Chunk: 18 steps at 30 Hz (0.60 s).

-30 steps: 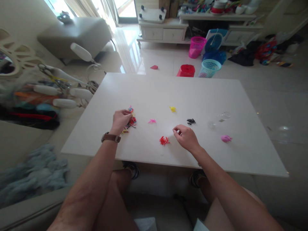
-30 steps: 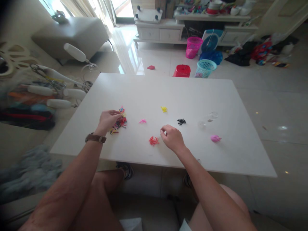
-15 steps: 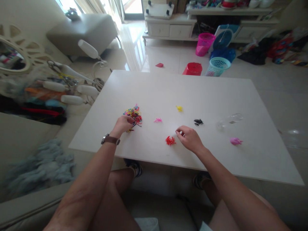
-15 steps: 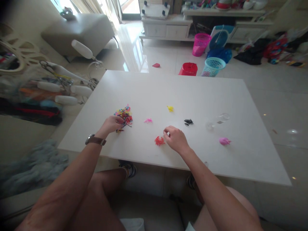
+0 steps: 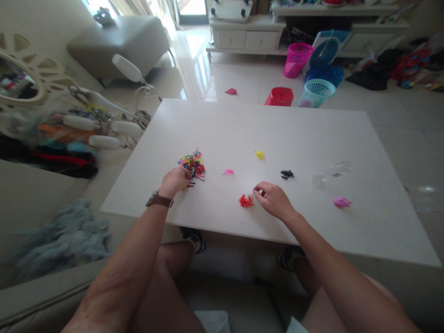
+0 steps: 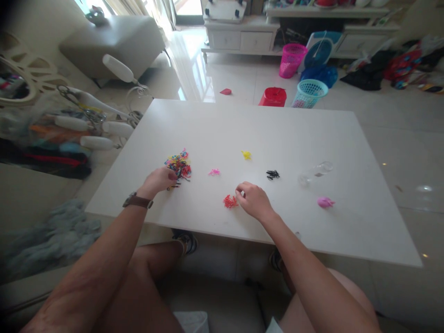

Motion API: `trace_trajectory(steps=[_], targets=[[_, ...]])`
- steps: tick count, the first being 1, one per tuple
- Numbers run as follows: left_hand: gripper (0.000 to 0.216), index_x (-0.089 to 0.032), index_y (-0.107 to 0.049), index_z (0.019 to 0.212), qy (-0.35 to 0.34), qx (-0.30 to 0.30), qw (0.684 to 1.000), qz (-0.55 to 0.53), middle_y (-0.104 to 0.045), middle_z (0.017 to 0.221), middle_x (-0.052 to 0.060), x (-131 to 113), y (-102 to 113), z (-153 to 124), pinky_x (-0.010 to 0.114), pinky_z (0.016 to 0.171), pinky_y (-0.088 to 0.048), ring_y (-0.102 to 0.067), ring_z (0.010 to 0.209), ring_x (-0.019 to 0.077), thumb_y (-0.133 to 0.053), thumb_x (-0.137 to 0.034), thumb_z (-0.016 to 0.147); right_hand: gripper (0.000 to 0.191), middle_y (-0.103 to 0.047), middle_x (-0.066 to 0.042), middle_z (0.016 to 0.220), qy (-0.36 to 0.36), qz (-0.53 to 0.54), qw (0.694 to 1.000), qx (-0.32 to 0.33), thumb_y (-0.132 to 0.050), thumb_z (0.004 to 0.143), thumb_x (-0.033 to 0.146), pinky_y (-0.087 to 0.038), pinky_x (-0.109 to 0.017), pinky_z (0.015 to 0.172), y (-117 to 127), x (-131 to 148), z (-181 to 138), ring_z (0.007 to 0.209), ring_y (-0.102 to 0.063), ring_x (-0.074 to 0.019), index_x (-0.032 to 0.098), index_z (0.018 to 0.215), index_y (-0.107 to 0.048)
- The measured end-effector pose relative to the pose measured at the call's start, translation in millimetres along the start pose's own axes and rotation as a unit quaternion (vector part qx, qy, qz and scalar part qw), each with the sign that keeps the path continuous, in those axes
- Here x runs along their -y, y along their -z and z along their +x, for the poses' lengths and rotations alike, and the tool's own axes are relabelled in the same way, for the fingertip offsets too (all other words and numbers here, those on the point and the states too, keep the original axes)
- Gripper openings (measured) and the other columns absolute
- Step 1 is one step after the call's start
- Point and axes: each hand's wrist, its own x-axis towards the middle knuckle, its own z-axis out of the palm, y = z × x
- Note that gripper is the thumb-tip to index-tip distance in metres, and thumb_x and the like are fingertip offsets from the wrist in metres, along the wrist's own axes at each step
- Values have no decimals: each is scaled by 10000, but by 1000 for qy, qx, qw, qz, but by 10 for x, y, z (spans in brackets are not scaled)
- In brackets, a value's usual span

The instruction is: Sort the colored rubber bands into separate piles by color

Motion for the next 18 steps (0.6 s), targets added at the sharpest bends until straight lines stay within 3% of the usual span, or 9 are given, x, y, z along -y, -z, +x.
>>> trace_trajectory(steps=[8,18], targets=[[179,-270,-757,807,-23,-7,1000,-16,-754,857,41,-5,-38,30,253,607,-430,-671,783,222,-694,-219,648,174,-708,-31,892,0,1,1000,1,-550,939,224,-388,-280,709,21,6,-20,704,-597,-145,211,835,-689],[105,-247,-703,717,-13,33,999,-17,-721,781,47,-45,-37,49,272,647,-441,-660,744,227,-660,-181,647,172,-699,-29,890,-5,2,1000,13,-552,934,212,-388,-272,714,45,21,-24,701,-587,-139,205,836,-693]])
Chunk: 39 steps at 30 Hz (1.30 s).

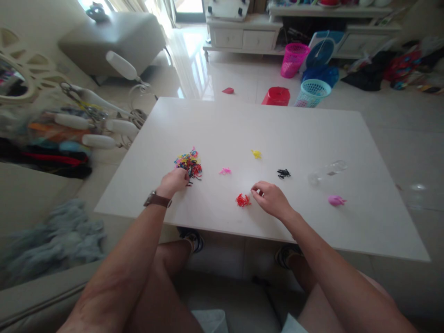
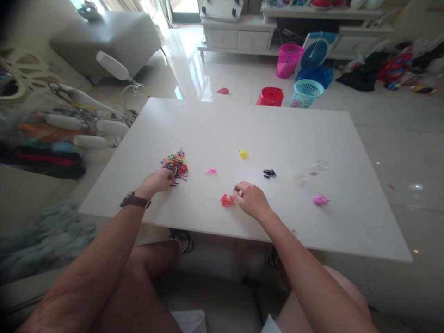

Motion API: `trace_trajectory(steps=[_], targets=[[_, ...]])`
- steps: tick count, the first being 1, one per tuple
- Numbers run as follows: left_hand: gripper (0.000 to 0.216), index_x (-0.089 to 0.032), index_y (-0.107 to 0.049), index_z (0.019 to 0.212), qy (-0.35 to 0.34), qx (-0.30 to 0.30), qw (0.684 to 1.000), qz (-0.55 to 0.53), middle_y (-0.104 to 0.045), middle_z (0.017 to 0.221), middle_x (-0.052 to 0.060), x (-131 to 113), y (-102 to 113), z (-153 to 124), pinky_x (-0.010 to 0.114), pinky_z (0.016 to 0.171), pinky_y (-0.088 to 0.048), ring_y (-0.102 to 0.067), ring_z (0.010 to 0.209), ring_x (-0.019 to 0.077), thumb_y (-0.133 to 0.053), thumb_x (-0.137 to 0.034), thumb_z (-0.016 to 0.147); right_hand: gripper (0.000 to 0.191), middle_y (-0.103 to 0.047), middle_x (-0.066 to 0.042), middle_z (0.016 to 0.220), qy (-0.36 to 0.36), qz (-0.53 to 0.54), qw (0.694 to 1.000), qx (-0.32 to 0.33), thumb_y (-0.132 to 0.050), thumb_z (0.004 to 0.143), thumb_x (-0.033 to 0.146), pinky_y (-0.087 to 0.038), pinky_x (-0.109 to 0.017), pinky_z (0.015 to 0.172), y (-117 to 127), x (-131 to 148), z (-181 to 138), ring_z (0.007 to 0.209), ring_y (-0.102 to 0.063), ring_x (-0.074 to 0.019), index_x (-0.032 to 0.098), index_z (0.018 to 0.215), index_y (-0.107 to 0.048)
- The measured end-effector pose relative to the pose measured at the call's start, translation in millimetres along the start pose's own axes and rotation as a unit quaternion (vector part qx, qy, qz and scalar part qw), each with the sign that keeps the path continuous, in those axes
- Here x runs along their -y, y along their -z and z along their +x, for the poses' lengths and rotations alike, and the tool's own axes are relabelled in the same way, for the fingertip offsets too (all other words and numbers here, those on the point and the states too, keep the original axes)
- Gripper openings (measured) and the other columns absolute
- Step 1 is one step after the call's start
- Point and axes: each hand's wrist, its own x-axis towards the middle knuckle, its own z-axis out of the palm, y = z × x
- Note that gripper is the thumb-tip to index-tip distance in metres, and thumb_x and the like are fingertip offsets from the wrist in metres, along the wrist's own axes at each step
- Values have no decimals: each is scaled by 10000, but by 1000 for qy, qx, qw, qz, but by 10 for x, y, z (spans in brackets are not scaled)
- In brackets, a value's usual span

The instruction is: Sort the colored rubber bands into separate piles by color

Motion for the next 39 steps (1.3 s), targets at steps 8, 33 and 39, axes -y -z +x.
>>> trace_trajectory(steps=[8,33,39], targets=[[62,-203,-663,757,-21,-48,979,-199,-660,656,23,-101,131,-14,262,588,-448,-609,628,177,-635,-254,736,164,-704,-30,893,1,-1,1000,1,-558,930,202,-392,-275,716,6,-19,3,713,-596,-142,204,826,-685],[301,-198,-571,785,-268,191,834,-443,-619,677,0,-1399,-310,-507,271,627,-477,-618,664,149,-773,-418,748,142,-729,-36,845,42,51,998,-14,-583,935,133,-415,-260,727,86,29,-20,761,-623,-156,196,875,-695],[156,-197,-608,838,-258,152,874,-382,-647,702,22,-1326,-382,-415,273,606,-461,-643,680,167,-677,-332,799,106,-717,-29,771,-74,-45,996,33,-643,873,136,-385,-259,663,406,-518,-52,702,-607,-154,202,822,-709]])
